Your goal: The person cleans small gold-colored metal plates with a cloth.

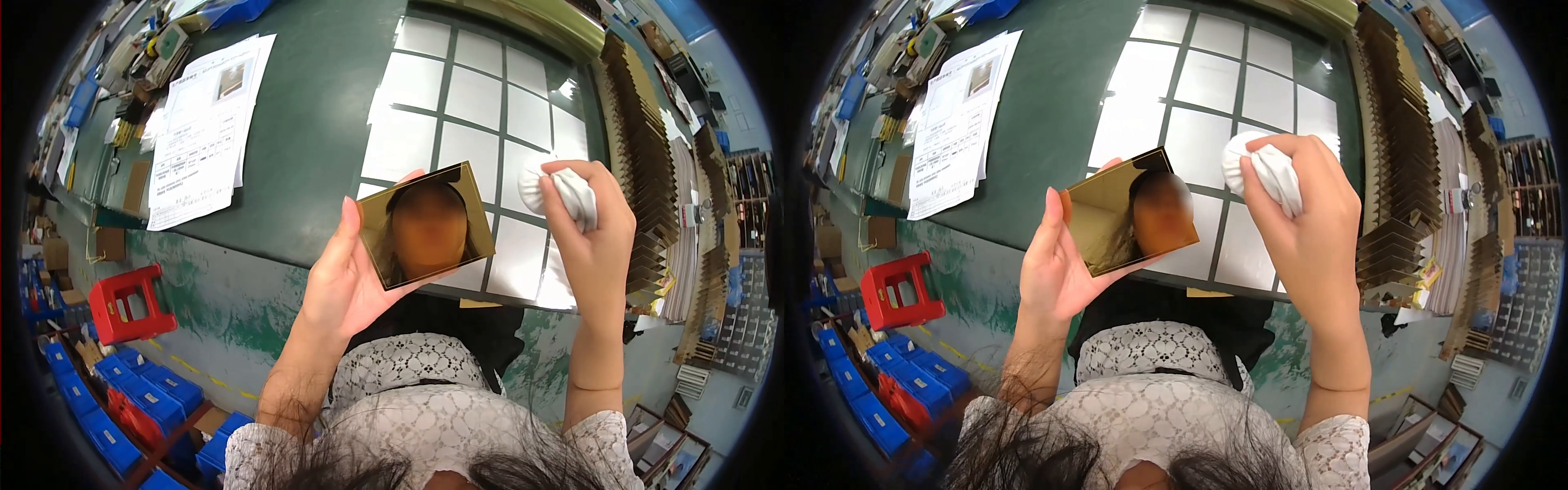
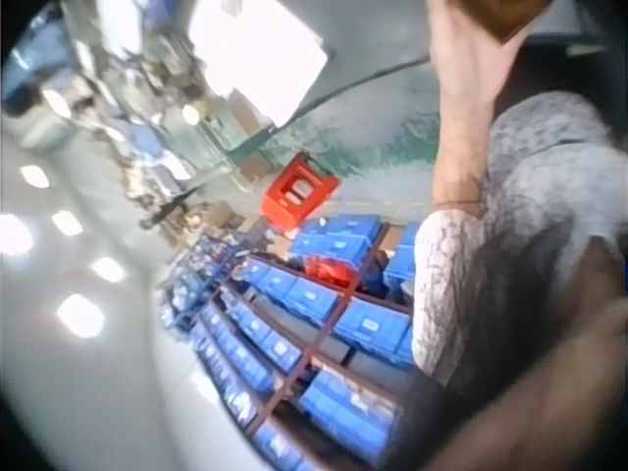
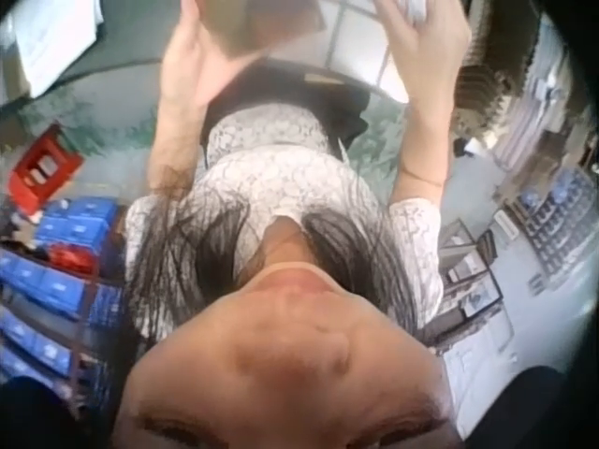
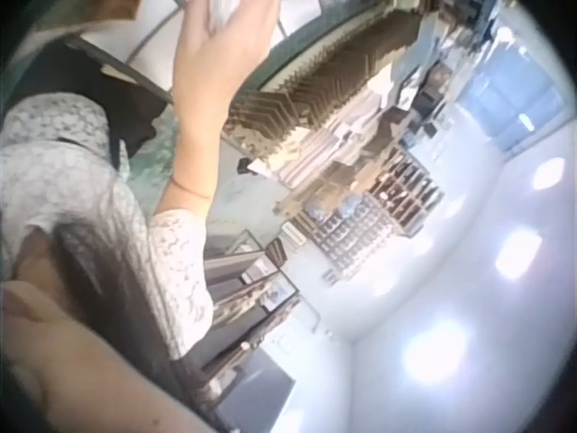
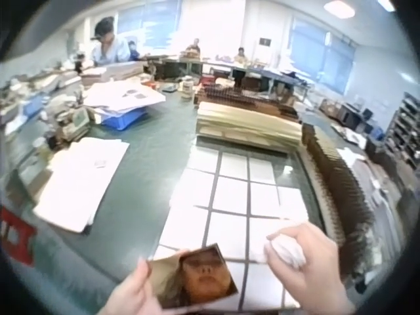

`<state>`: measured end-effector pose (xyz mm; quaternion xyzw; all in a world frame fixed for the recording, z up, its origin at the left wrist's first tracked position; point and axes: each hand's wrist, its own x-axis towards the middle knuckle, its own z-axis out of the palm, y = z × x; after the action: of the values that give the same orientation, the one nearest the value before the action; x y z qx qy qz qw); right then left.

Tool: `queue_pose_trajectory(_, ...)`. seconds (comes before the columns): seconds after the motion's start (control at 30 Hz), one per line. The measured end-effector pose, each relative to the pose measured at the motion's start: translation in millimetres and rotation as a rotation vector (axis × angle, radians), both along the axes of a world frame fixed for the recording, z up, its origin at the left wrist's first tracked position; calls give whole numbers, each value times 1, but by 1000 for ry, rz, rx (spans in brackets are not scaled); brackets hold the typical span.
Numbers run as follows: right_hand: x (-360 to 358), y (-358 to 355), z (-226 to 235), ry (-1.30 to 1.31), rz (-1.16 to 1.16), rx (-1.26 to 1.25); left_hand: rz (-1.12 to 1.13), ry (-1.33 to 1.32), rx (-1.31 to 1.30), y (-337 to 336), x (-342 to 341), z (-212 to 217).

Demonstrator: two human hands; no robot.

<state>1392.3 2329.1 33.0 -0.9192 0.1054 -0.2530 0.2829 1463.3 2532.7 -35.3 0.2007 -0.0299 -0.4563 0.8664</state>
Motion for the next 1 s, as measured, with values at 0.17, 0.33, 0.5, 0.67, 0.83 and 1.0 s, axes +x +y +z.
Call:
queue_pose_trajectory(0.17, -20, -1, 7, -22, -11, -13, -5, -24, 8, -8, -3, 7)
queue_pose_trajectory(0.33, -43, -12, 13, -26, -63, 57, -82, -10, 8, -25, -6, 10)
queue_pose_trajectory(0.5, -66, -69, 22, -164, -258, 64, -59, 126, 21, -25, -9, 20)
queue_pose_trajectory(0.67, -133, -194, 43, -200, -645, 63, -131, 225, -51, -39, -11, 10)
queue_pose_trajectory(0.83, -195, -328, 43, 9, -862, -166, -204, 216, 48, -65, -22, 17)
queue_pose_trajectory(1.0, -176, -394, 29, 234, -849, -162, -199, 143, 73, -71, -28, 27)
